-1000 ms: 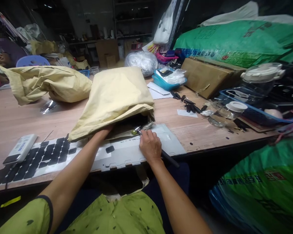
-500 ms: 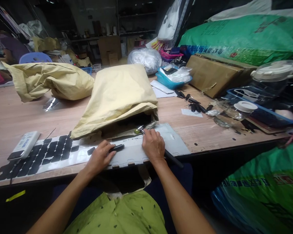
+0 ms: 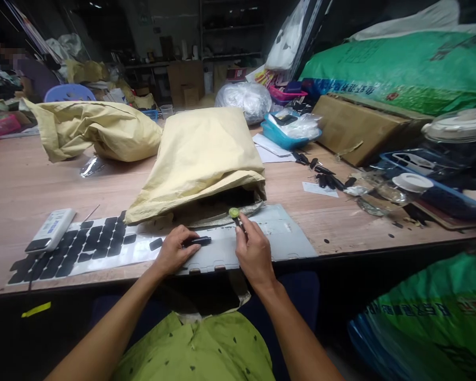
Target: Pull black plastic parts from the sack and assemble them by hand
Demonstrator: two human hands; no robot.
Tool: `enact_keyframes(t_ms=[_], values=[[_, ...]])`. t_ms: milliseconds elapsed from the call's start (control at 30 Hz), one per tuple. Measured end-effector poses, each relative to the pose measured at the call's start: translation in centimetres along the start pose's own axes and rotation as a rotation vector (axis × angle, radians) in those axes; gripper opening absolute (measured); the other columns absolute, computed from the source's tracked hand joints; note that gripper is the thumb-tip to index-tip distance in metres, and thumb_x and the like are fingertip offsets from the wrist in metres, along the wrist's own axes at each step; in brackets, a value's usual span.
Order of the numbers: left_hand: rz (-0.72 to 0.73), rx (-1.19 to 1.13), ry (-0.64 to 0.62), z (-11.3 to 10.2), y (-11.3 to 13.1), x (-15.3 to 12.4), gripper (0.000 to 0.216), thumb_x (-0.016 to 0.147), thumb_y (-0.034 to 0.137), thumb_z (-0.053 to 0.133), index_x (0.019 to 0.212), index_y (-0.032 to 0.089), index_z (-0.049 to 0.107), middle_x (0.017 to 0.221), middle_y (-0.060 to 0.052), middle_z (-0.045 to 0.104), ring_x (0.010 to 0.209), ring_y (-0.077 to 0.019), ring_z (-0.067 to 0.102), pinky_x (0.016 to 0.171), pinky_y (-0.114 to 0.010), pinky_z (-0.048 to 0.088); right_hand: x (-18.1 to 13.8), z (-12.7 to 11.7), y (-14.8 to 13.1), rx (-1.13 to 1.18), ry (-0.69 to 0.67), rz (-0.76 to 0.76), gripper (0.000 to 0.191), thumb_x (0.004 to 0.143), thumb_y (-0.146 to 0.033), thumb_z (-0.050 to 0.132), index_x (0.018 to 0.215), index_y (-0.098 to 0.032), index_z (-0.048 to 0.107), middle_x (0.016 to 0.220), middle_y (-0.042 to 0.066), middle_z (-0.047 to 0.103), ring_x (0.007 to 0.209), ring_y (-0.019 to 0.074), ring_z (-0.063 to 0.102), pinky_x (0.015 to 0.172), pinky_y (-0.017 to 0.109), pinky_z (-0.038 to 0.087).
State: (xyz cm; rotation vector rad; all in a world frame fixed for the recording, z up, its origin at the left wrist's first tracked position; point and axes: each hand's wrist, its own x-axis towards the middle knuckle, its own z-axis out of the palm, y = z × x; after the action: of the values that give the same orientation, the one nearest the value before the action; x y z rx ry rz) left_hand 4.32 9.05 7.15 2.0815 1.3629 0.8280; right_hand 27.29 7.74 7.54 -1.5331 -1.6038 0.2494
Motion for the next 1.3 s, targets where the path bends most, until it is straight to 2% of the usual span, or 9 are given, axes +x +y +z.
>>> enact_keyframes(t_ms=[100,267,433,600,767,933,1100,1167,1300], values=[[-0.023,-0.025,0.001,0.0,0.1,0.1,0.018,0.081,0.022,0.071,0.098,0.019,0.072,0.085,-0.002,0.060,0.082,-0.0172,0.057,0.075,-0.029,0.045,-1.8,-0.1,-2.5,0.127,-0.075,0.011,0.039,0.095,-0.031,0.047,0.131,-0.022,0.060,0.120,0.009,0.067,0.108,0.0204,0.063,0.092,0.034,0.051],[-0.051,-0.046,0.019,0.1,0.2,0.2,0.017,0.077,0.019,0.073,0.094,0.020,0.073,0.083,-0.002,0.061,0.083,-0.0171,0.057,0.076,-0.029,0.045,-3.2,0.4,-4.6,0.171,-0.232,-0.054,0.037,0.097,-0.028,0.044,0.130,-0.023,0.061,0.106,0.007,0.068,0.100,0.0186,0.064,0.087,0.031,0.053],[-0.086,-0.041,0.007,0.2,0.3,0.2,0.015,0.077,0.018,0.072,0.092,0.021,0.073,0.084,-0.001,0.061,0.086,-0.0179,0.058,0.077,-0.030,0.045,-3.8,1.1,-5.1,0.128,-0.233,-0.102,0.040,0.098,-0.027,0.042,0.135,-0.025,0.057,0.107,0.008,0.067,0.098,0.0189,0.064,0.086,0.031,0.053],[-0.100,-0.064,0.013,0.3,0.4,0.2,0.015,0.077,0.016,0.071,0.090,0.021,0.074,0.083,-0.001,0.061,0.087,-0.0179,0.058,0.077,-0.029,0.044,-4.1,1.0,-5.0,0.047,-0.303,-0.087,0.040,0.099,-0.027,0.039,0.134,-0.024,0.057,0.102,0.007,0.066,0.092,0.0179,0.065,0.082,0.029,0.053],[-0.084,-0.056,0.016,0.3,0.4,0.1,0.014,0.077,0.017,0.072,0.090,0.021,0.074,0.082,-0.001,0.061,0.085,-0.0175,0.058,0.076,-0.029,0.045,-3.6,0.4,-4.9,0.069,-0.186,-0.084,0.038,0.098,-0.028,0.041,0.132,-0.024,0.058,0.108,0.009,0.066,0.100,0.0195,0.064,0.086,0.031,0.052],[-0.088,-0.053,0.022,0.3,0.3,0.2,0.015,0.076,0.017,0.073,0.090,0.020,0.074,0.082,-0.001,0.062,0.085,-0.0177,0.058,0.077,-0.030,0.045,-3.7,0.4,-4.3,0.022,-0.279,-0.061,0.037,0.098,-0.027,0.040,0.130,-0.024,0.060,0.103,0.007,0.067,0.094,0.0189,0.065,0.081,0.030,0.053],[-0.081,-0.038,0.019,0.3,0.4,0.1,0.017,0.075,0.015,0.074,0.091,0.021,0.073,0.083,-0.001,0.061,0.084,-0.0178,0.058,0.076,-0.030,0.045,-1.2,0.0,-2.1,-0.113,-0.129,-0.064,0.038,0.096,-0.026,0.042,0.129,-0.023,0.060,0.108,0.008,0.068,0.096,0.0197,0.063,0.081,0.030,0.050],[-0.081,-0.019,0.016,0.3,0.5,0.0,0.018,0.074,0.016,0.075,0.091,0.021,0.073,0.084,-0.001,0.062,0.085,-0.0183,0.058,0.076,-0.030,0.045,0.1,0.1,-0.8,-0.288,-0.079,-0.047,0.038,0.094,-0.024,0.043,0.128,-0.022,0.062,0.104,0.008,0.068,0.091,0.0201,0.062,0.074,0.030,0.047],[-0.061,0.038,0.006,0.2,0.3,0.3,0.017,0.076,0.022,0.076,0.092,0.021,0.073,0.085,-0.002,0.062,0.086,-0.0192,0.058,0.077,-0.031,0.046,1.3,1.2,1.4,-0.551,-0.060,-0.087,0.038,0.092,-0.019,0.044,0.123,-0.022,0.066,0.090,0.007,0.065,0.081,0.0193,0.056,0.066,0.029,0.039]])
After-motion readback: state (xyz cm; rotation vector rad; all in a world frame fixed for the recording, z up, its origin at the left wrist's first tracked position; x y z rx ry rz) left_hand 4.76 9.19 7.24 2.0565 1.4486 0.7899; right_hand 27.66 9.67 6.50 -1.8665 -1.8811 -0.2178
